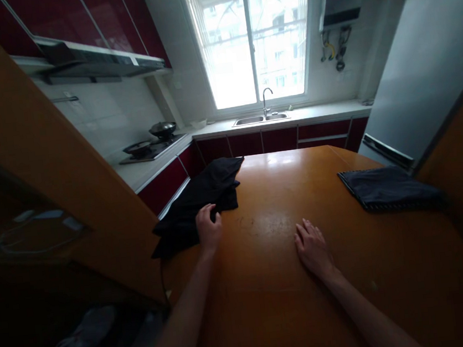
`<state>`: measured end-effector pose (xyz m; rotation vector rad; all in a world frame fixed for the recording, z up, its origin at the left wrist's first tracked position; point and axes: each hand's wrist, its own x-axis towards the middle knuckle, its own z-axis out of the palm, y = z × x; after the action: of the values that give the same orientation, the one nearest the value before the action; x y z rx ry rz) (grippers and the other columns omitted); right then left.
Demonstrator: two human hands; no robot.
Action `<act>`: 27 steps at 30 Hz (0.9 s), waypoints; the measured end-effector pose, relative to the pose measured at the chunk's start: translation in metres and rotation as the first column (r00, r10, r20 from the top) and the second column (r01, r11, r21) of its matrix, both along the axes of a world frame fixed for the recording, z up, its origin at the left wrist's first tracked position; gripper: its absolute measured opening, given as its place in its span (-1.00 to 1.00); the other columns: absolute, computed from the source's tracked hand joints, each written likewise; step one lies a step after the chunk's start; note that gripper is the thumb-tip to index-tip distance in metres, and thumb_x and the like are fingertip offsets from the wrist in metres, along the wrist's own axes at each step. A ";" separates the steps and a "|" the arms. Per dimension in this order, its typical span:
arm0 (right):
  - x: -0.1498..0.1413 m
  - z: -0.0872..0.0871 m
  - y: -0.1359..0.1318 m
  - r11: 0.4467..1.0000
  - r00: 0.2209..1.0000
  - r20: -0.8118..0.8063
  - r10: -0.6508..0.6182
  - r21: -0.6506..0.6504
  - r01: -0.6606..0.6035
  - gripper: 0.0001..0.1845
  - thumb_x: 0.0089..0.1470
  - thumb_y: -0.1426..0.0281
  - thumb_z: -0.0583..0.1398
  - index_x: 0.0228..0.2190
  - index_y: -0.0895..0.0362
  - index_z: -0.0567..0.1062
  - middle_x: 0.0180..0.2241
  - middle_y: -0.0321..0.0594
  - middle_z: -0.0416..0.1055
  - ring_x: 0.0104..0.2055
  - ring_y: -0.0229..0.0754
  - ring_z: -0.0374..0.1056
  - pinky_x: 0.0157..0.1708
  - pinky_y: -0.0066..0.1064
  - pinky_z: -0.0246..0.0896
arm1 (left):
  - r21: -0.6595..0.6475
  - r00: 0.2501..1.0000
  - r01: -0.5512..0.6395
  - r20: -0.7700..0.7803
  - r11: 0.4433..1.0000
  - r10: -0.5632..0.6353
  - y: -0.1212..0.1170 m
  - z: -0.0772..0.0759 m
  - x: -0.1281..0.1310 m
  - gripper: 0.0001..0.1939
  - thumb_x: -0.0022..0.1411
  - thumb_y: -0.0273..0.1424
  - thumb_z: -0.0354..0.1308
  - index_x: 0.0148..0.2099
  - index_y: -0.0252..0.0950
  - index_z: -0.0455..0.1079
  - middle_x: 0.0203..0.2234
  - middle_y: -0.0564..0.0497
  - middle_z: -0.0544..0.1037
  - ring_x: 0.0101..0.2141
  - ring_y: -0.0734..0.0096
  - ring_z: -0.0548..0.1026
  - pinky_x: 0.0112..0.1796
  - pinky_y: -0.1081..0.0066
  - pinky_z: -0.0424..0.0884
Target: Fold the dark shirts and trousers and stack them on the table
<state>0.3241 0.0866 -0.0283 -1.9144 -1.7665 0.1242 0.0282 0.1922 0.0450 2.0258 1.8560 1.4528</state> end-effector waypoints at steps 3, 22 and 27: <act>0.001 -0.002 0.001 1.000 1.000 0.011 0.001 -0.005 -0.001 -0.46 0.33 0.29 -0.06 0.15 0.27 0.45 0.32 0.13 0.20 0.38 0.10 0.10 0.35 -0.02 -0.09 | 0.003 0.977 -0.165 -0.137 0.986 0.164 0.016 0.012 -0.049 -0.63 0.23 -0.39 0.13 0.09 -0.27 0.42 0.09 -0.19 0.45 0.17 0.03 0.37 0.23 0.09 0.25; 0.015 -0.019 0.006 0.999 0.998 0.051 0.034 0.039 -0.036 -0.44 0.27 0.26 -0.06 0.09 0.27 0.50 0.27 0.11 0.29 0.33 0.12 0.17 0.31 -0.02 0.01 | -0.261 0.857 -0.433 0.177 0.863 0.483 0.011 0.008 -0.179 -0.42 0.21 -0.29 0.16 0.23 -0.41 0.29 0.11 -0.30 0.45 0.20 -0.06 0.35 0.24 0.05 0.21; 0.020 -0.022 0.006 0.997 0.998 -0.008 0.061 0.055 -0.060 -0.42 0.24 0.23 -0.04 0.09 0.26 0.50 0.25 0.11 0.31 0.35 0.12 0.15 0.31 0.01 0.02 | -0.312 0.834 -0.422 0.234 0.851 0.499 0.004 -0.003 -0.186 -0.46 0.17 -0.32 0.20 0.18 -0.39 0.35 0.06 -0.25 0.50 0.11 0.07 0.46 0.15 0.21 0.36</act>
<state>0.3442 0.0930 -0.0502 -1.8200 -1.8041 0.1056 -0.1575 0.1964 0.0422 1.1973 2.3396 1.4229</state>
